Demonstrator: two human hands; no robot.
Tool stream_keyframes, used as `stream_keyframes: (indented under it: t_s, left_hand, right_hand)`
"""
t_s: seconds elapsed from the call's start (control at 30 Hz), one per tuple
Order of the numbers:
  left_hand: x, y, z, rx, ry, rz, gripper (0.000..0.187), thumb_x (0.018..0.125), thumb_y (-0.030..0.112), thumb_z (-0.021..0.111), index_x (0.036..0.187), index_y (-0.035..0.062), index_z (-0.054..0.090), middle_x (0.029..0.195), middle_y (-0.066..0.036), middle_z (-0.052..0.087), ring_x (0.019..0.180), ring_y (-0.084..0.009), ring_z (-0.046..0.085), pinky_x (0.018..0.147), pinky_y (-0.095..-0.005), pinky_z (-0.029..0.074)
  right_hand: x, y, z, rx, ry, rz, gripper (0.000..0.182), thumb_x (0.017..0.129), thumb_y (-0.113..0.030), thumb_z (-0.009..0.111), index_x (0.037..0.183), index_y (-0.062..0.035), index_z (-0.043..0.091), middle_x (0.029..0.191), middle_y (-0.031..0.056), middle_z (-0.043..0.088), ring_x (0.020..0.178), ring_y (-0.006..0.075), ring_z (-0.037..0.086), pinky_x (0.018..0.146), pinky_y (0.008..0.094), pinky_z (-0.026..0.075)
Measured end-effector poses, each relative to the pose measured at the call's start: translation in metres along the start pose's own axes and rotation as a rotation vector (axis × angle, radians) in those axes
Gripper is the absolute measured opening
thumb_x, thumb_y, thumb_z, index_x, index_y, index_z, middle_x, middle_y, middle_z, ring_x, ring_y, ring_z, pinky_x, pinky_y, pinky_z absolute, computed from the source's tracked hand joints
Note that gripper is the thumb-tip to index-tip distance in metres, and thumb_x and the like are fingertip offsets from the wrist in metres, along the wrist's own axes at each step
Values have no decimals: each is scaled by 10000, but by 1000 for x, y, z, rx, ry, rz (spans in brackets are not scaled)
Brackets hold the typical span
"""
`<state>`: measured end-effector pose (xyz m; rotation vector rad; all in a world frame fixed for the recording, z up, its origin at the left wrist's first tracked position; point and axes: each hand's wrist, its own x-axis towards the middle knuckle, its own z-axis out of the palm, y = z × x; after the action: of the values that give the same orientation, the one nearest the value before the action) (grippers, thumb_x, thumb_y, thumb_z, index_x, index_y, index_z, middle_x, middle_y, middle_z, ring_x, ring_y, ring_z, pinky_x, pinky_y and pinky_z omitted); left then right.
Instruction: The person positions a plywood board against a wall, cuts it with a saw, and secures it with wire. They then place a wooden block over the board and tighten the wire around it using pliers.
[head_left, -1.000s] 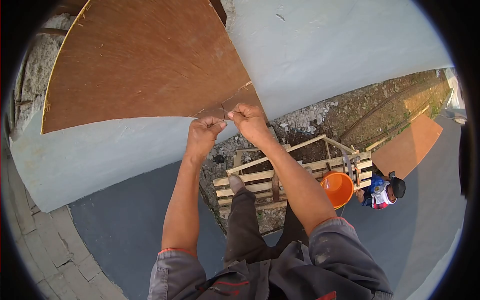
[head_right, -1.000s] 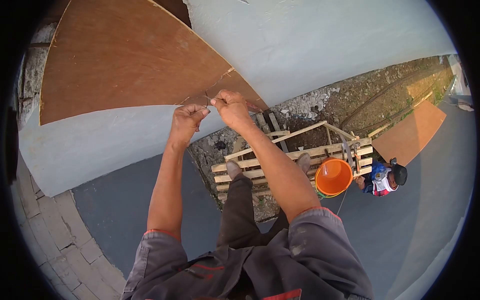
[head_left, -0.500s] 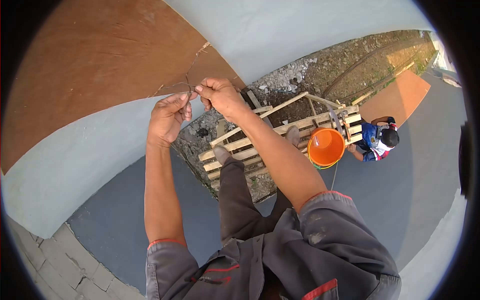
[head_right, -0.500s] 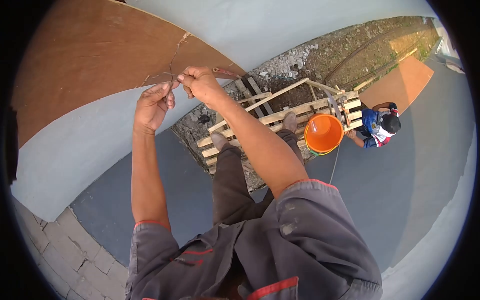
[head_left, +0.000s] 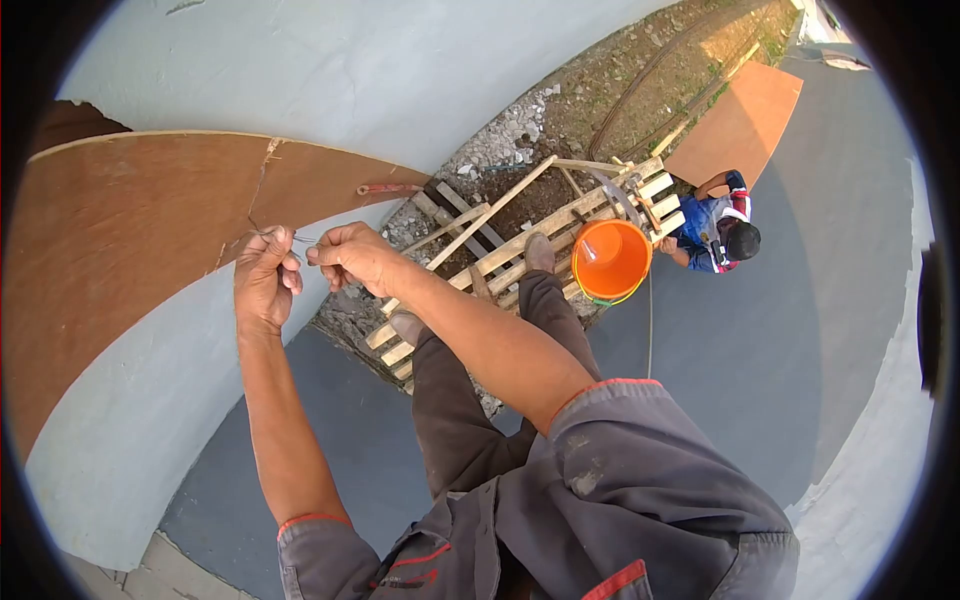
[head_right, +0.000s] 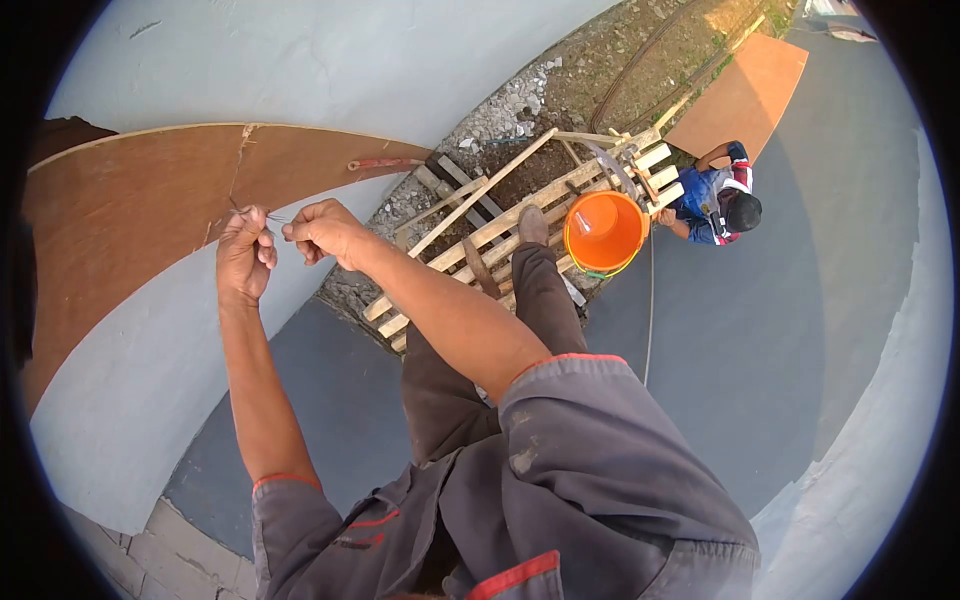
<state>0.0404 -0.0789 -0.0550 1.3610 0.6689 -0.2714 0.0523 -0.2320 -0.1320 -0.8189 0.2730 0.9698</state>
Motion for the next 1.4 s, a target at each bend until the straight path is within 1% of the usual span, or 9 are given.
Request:
stream_keyframes:
  t_s: [0.07, 0.2, 0.27, 0.4, 0.6, 0.77, 0.97, 1.2, 1.4]
  left_hand:
    - [1, 9, 8, 304, 158, 107, 366, 837, 341, 798, 725, 59, 594, 571, -28, 560, 412, -76, 433, 372, -214, 358]
    - [-2, 4, 22, 724, 387, 198, 365, 832, 268, 784, 642, 47, 564, 549, -60, 554, 419, -143, 461, 409, -303, 407]
    - [8, -19, 8, 1236, 597, 649, 300, 817, 198, 700, 631, 13, 554, 564, -116, 581, 456, -247, 524, 488, -405, 452]
    - [-2, -9, 22, 1484, 685, 512, 236, 794, 180, 634, 667, -8, 570, 600, -155, 606, 525, -321, 572, 572, -445, 480]
    - [-2, 1, 25, 1450, 710, 612, 233, 813, 200, 634, 720, -14, 632, 710, -127, 655, 610, -288, 619, 635, -396, 502]
    - [-5, -1, 9, 446, 225, 250, 289, 966, 242, 607, 1003, -39, 663, 763, -53, 577, 713, -194, 584, 716, -379, 518]
    - [-23, 19, 18, -211, -135, 151, 320, 957, 209, 640, 1132, -58, 624, 790, -68, 573, 708, -188, 567, 727, -357, 528]
    - [0, -7, -46, 95, -258, 315, 286, 921, 184, 683, 1128, -7, 632, 734, -73, 593, 643, -146, 532, 536, -268, 498]
    - [-11, 1, -30, 537, -44, 488, 190, 932, 128, 661, 1054, -15, 638, 780, -104, 639, 594, -143, 538, 506, -279, 496]
  right_hand:
    - [-13, 21, -28, -182, 85, 27, 211, 895, -169, 702, 773, -10, 632, 624, 51, 584, 491, 122, 518, 489, 294, 467]
    - [-58, 92, -130, -598, 365, 3, 237, 851, -202, 720, 863, 32, 681, 770, 143, 679, 676, 279, 647, 662, 391, 521]
    - [-93, 116, -180, -860, 493, -20, 247, 833, -235, 719, 889, 5, 710, 897, 178, 706, 828, 355, 671, 771, 410, 523]
    - [-166, 117, -251, -1032, 559, 92, 247, 828, -237, 702, 885, 3, 716, 925, 203, 702, 900, 364, 679, 801, 410, 528]
    - [-222, 95, -333, -1076, 853, 74, 216, 817, -216, 720, 872, -7, 723, 847, 209, 704, 826, 359, 685, 764, 412, 534]
    - [-198, 105, -335, -1141, 823, 40, 223, 816, -215, 719, 896, -7, 720, 860, 209, 704, 857, 365, 683, 788, 413, 533]
    - [-143, 179, -345, -1035, 681, 161, 235, 786, -224, 750, 873, -8, 721, 825, 213, 700, 805, 305, 696, 759, 389, 541]
    - [-61, 291, -397, -1001, 575, 432, 452, 752, -309, 795, 1096, -32, 699, 989, 195, 717, 947, 327, 688, 848, 409, 549]
    - [5, 345, -420, -1030, 534, 748, 817, 800, -354, 792, 1429, -37, 379, 1312, 219, 562, 1166, 372, 585, 939, 479, 545]
